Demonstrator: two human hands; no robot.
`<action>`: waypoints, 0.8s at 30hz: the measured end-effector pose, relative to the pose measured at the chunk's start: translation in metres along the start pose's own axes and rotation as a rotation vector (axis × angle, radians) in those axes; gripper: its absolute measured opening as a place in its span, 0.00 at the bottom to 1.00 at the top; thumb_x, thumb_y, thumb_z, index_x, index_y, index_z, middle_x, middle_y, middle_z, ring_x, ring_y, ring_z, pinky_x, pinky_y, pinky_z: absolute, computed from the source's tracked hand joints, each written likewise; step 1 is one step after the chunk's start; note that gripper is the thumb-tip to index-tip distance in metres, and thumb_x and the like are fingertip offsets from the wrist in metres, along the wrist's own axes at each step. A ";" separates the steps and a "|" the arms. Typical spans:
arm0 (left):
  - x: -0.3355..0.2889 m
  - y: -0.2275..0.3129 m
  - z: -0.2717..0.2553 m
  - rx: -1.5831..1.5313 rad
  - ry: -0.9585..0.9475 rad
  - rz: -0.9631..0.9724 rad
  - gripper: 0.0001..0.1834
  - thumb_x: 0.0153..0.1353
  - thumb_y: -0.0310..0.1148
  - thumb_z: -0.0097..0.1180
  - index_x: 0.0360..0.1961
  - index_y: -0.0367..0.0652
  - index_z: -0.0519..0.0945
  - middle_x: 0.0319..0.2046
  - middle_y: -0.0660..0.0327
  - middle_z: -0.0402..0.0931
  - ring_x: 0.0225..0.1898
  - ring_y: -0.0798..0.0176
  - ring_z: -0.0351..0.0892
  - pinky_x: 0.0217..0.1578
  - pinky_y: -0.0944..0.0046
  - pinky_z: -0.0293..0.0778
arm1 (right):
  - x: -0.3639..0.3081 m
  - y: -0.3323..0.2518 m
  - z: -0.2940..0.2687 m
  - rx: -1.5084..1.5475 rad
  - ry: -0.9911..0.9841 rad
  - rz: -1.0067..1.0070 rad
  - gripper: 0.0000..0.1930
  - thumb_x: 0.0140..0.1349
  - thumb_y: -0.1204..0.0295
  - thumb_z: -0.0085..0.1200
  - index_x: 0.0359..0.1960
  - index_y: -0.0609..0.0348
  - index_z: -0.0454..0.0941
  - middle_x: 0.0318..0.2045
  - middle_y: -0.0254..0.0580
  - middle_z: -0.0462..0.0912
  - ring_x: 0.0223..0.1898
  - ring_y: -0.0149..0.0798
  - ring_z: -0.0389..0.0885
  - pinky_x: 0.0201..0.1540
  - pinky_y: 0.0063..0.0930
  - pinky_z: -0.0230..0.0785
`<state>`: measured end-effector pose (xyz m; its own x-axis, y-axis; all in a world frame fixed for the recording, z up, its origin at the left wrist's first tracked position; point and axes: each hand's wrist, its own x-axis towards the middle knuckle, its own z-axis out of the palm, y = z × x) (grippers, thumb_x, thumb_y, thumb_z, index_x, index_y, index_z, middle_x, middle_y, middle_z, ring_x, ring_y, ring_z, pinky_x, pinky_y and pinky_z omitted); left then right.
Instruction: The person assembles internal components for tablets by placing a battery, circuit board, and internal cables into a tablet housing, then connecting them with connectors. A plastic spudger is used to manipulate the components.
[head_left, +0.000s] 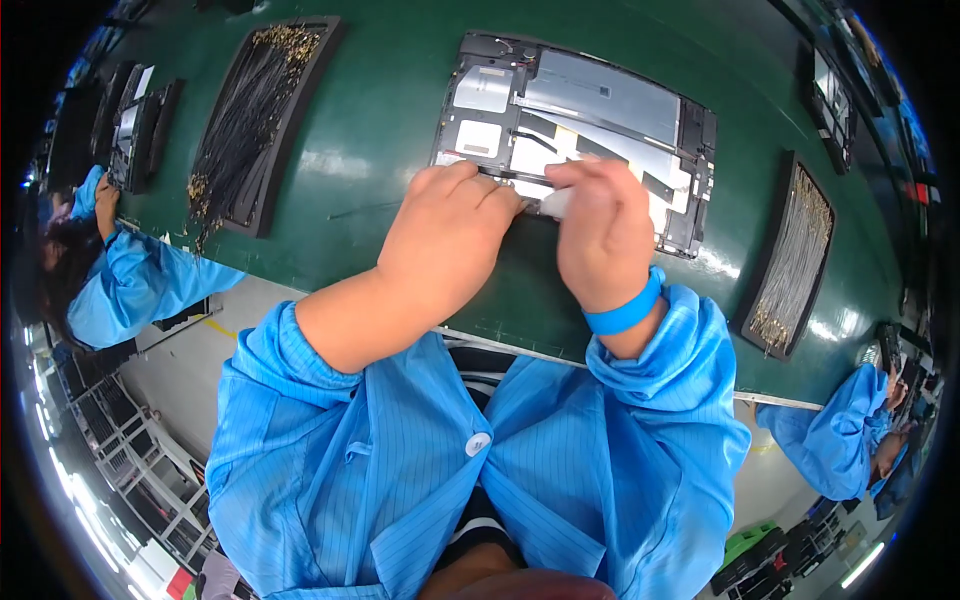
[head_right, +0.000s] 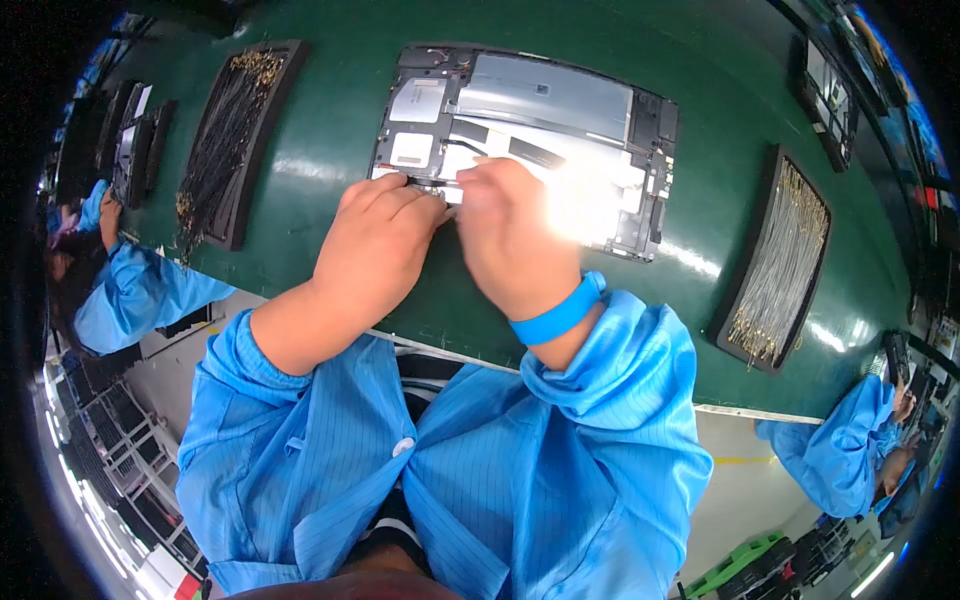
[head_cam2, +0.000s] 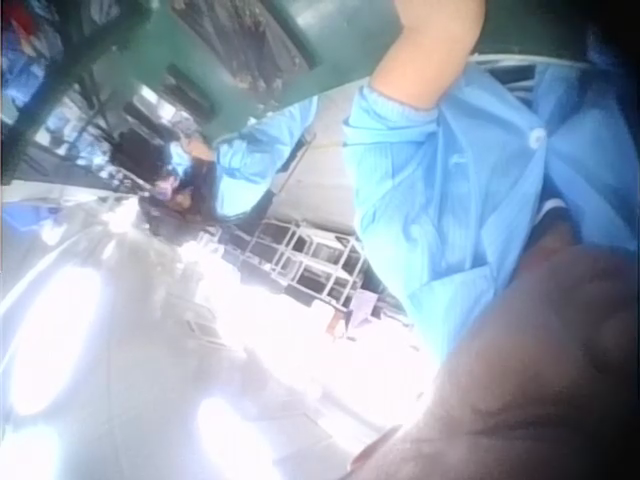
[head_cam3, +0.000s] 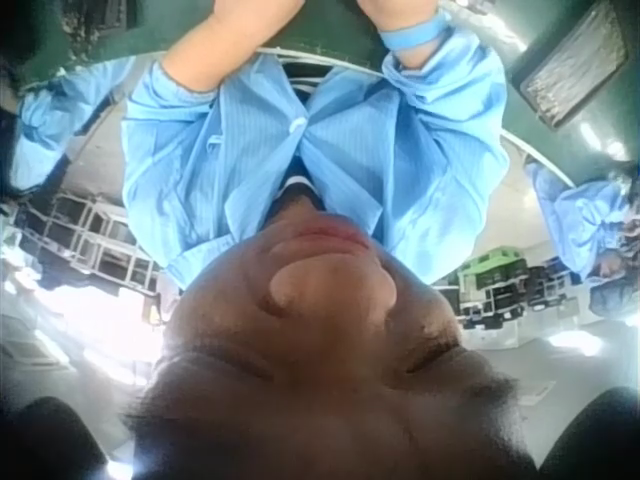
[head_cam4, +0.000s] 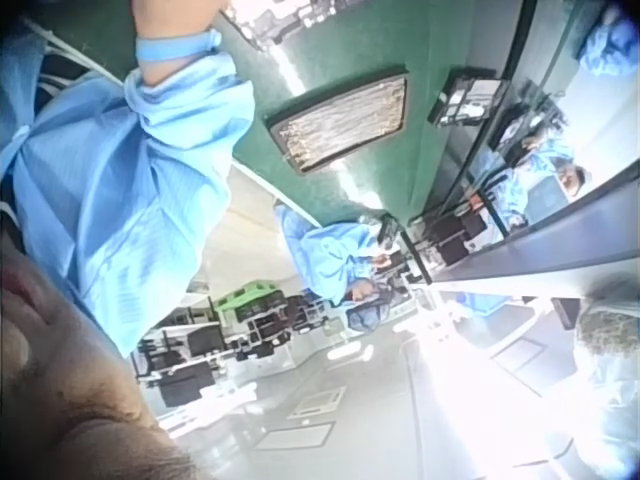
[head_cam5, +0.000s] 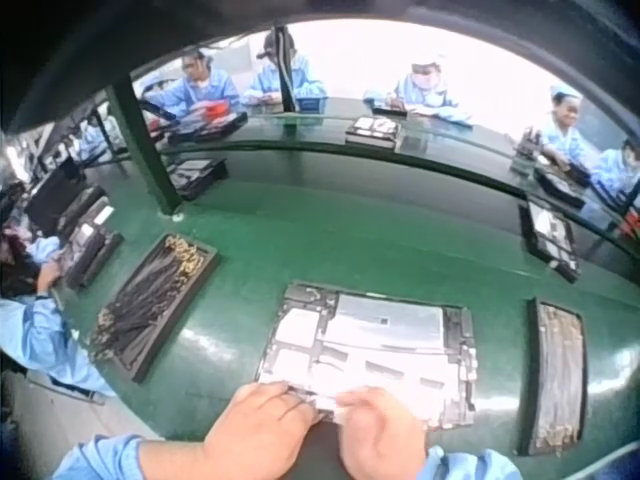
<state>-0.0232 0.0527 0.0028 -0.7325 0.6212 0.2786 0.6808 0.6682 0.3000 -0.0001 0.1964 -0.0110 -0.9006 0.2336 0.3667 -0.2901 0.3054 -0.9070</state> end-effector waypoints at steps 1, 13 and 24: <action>0.000 -0.001 0.000 0.002 -0.002 0.002 0.07 0.40 0.27 0.46 0.25 0.42 0.73 0.24 0.61 0.71 0.33 0.59 0.68 0.36 0.61 0.63 | 0.011 -0.015 -0.001 -0.149 -0.176 -0.086 0.12 0.59 0.65 0.39 0.36 0.62 0.66 0.28 0.47 0.76 0.26 0.39 0.74 0.30 0.27 0.66; -0.022 -0.003 -0.019 -0.137 0.004 -0.074 0.09 0.48 0.30 0.52 0.31 0.38 0.72 0.29 0.57 0.71 0.32 0.57 0.71 0.36 0.61 0.66 | 0.025 -0.010 0.013 0.067 -0.006 0.426 0.19 0.59 0.58 0.37 0.36 0.64 0.65 0.21 0.40 0.74 0.20 0.30 0.72 0.20 0.21 0.65; -0.041 -0.011 -0.028 -1.350 0.345 -1.235 0.10 0.55 0.35 0.47 0.32 0.39 0.70 0.22 0.66 0.69 0.20 0.75 0.70 0.18 0.77 0.66 | 0.011 -0.018 0.006 0.230 0.009 0.542 0.25 0.60 0.55 0.32 0.45 0.68 0.57 0.21 0.44 0.72 0.17 0.30 0.71 0.16 0.18 0.63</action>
<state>-0.0006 0.0089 0.0139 -0.8355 -0.1172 -0.5369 -0.5045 -0.2238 0.8339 -0.0065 0.1881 0.0076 -0.9373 0.3089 -0.1614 0.1475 -0.0680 -0.9867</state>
